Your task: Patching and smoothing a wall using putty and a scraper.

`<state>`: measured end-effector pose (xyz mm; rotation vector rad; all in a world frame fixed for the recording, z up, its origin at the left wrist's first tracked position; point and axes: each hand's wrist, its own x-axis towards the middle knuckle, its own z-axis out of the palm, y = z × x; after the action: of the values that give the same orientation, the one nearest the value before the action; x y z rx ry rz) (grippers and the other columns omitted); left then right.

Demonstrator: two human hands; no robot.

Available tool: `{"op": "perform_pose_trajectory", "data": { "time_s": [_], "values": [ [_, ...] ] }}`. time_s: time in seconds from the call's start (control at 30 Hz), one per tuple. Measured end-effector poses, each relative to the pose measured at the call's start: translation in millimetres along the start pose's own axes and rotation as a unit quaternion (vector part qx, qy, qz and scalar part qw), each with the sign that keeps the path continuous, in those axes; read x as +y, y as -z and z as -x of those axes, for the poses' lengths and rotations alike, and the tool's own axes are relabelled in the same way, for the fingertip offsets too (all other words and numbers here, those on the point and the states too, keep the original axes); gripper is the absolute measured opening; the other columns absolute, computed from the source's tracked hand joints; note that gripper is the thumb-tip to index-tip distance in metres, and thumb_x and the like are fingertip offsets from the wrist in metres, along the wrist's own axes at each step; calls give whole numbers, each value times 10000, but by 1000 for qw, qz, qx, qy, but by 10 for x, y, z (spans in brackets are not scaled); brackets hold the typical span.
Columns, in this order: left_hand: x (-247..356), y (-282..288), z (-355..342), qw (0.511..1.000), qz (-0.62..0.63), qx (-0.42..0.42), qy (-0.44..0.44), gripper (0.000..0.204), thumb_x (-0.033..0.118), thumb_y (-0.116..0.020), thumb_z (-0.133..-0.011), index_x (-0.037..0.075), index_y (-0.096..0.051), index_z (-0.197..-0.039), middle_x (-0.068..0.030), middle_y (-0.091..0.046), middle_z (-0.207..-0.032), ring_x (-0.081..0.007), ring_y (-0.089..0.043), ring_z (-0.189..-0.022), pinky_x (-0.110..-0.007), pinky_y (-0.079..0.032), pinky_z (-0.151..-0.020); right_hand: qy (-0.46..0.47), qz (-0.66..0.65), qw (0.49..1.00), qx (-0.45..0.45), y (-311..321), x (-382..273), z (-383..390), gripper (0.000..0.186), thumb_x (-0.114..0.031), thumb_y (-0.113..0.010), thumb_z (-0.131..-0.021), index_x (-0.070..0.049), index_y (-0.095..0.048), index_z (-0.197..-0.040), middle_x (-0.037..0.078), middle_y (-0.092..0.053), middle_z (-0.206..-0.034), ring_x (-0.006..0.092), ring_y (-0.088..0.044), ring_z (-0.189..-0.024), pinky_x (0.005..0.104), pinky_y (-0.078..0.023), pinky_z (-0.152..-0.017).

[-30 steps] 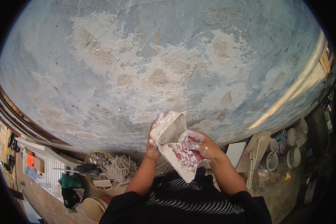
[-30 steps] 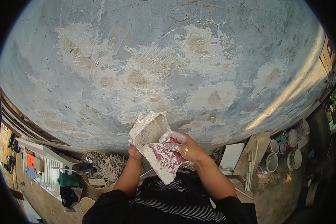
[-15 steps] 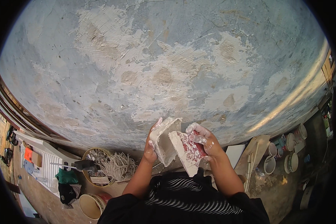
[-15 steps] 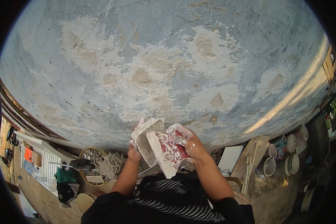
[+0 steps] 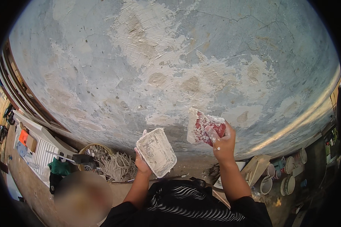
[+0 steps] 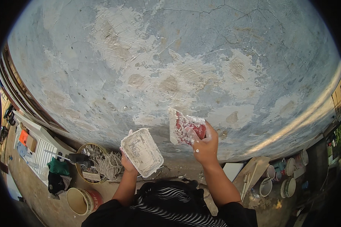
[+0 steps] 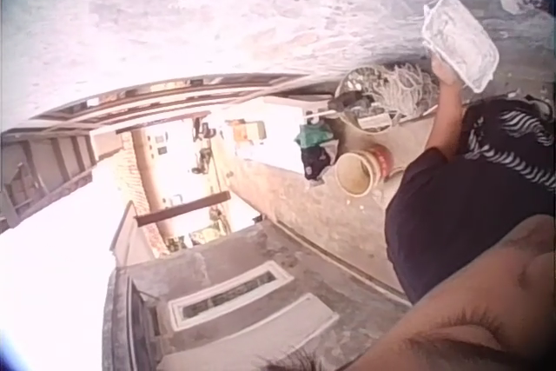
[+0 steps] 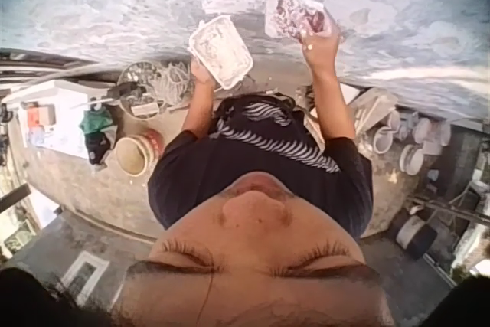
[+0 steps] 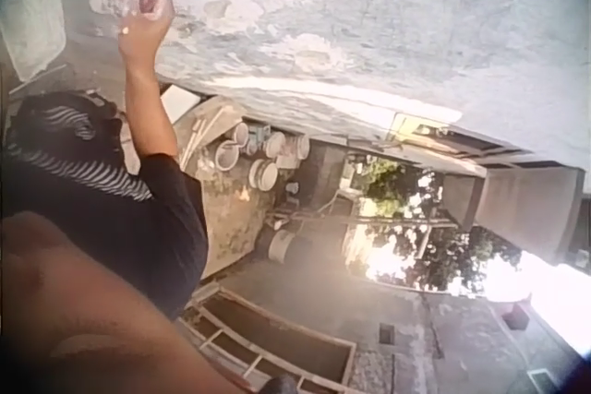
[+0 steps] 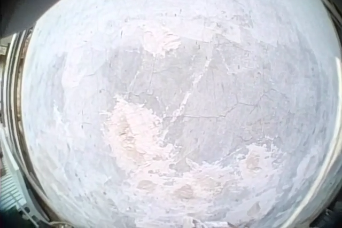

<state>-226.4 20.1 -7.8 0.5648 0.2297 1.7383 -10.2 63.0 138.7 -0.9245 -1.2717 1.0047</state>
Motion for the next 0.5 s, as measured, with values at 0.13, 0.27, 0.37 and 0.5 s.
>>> {"op": "perform_pose_trajectory", "data": {
  "time_s": [0.13, 0.27, 0.37, 0.5],
  "values": [
    [91, 89, 50, 1000, -12, 24, -15, 842, 626, -377, -900, 102, -108, -1501, -143, -294, -1491, -335, -334, -1346, -499, -288, -1094, 388, 354, 851, -9, -205, -28, -15, 216, 73, -605, -697, 41, -645, -906, 187, -608, -980, 315, -590, -792, 388, -471, -699],
    [59, 237, 74, 999, -9, 36, -22, 839, 637, -358, -900, 98, -123, -1499, -128, -286, -1499, -326, -324, -1353, -492, -273, -1102, 409, 430, 803, -50, -432, 101, 6, 370, 42, -618, -608, 22, -649, -975, 173, -602, -1045, 363, -551, -922, 496, -406, -837],
    [54, 331, 77, 998, 26, 49, -33, 737, 580, -324, -934, 113, -194, -1488, -130, -338, -1474, -342, -384, -1313, -509, -330, -1065, 386, 452, 801, -73, -556, 236, -61, 393, 17, -635, -601, 5, -652, -994, 167, -580, -1103, 372, -522, -999, 482, -389, -868],
    [120, 275, 60, 999, 10, 42, -33, 802, 614, -336, -918, 96, -140, -1497, -110, -276, -1507, -310, -314, -1360, -481, -262, -1109, 373, 505, 774, -79, -711, 412, -25, 413, -33, -661, -603, -49, -669, -1016, 158, -563, -1111, 384, -490, -1048, 510, -357, -870]
  ]
}}
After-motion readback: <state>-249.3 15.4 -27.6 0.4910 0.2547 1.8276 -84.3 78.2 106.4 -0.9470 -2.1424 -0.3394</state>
